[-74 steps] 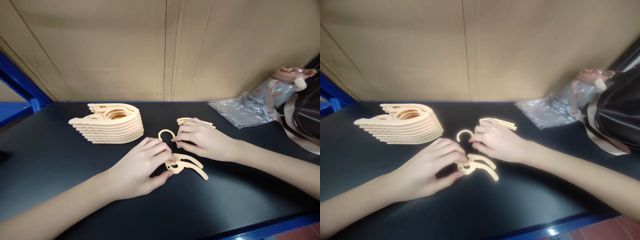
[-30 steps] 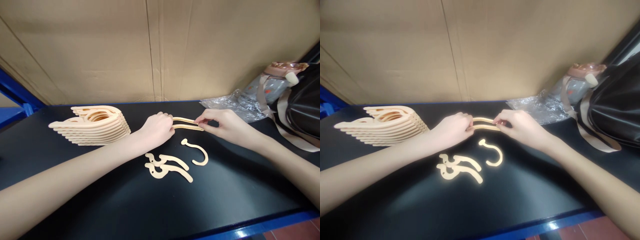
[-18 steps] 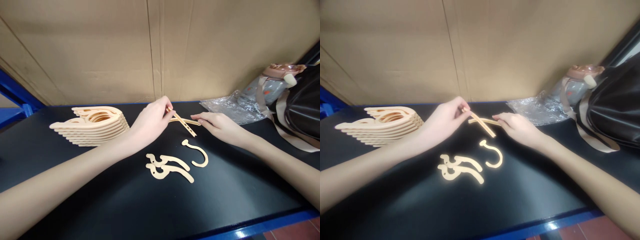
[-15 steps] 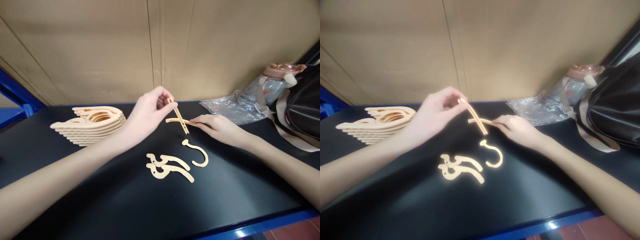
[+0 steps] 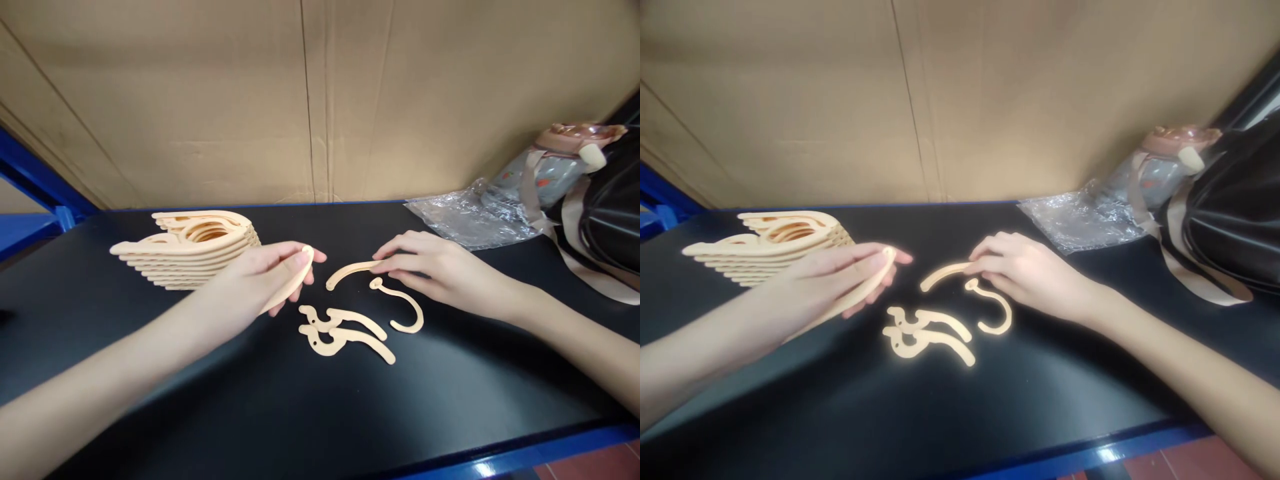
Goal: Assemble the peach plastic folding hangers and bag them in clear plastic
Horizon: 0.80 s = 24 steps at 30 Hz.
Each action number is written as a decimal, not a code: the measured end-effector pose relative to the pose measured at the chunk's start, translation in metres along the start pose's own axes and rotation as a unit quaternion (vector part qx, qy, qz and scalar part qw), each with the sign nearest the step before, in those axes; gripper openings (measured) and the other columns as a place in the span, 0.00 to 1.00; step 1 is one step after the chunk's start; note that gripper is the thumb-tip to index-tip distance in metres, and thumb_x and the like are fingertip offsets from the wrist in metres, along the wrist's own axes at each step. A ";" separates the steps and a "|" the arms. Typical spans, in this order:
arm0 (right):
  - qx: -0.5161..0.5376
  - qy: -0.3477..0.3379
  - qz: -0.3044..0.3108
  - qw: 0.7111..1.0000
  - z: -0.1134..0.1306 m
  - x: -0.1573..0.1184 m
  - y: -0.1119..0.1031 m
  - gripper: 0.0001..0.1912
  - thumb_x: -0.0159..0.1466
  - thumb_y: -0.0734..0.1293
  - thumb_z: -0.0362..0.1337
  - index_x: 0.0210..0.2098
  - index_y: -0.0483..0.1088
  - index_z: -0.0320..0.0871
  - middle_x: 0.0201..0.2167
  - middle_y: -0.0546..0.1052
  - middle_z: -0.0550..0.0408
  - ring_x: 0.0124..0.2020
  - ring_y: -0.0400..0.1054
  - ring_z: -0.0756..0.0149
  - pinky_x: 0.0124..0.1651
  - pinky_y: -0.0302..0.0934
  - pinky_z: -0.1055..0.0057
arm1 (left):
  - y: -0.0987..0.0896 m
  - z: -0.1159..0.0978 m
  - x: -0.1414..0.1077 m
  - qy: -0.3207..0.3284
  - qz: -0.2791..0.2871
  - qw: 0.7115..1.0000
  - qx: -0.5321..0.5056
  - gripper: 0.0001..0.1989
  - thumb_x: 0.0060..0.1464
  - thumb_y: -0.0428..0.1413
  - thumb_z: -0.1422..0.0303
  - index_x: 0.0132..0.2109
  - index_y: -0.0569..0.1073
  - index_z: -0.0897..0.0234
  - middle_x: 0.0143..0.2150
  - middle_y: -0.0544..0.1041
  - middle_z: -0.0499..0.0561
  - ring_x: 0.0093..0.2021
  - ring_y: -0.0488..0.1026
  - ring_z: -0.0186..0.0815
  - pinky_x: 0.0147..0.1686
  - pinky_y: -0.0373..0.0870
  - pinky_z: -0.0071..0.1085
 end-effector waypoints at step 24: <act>-0.285 -0.129 0.043 0.949 0.032 -0.007 0.005 0.13 0.64 0.59 0.21 0.35 0.74 0.37 0.32 0.74 0.49 0.32 0.66 0.58 0.35 0.60 0.62 | 0.024 0.041 -0.012 0.274 -0.131 0.877 0.372 0.14 0.63 0.46 0.70 0.27 0.61 0.62 0.20 0.63 0.42 0.19 0.60 0.28 0.20 0.48 0.25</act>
Point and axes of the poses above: each hand's wrist, its own x-axis towards the middle knuckle, its own y-axis out of the palm, z = x × y, the point moved 1 cm from there along x, towards the middle knuckle
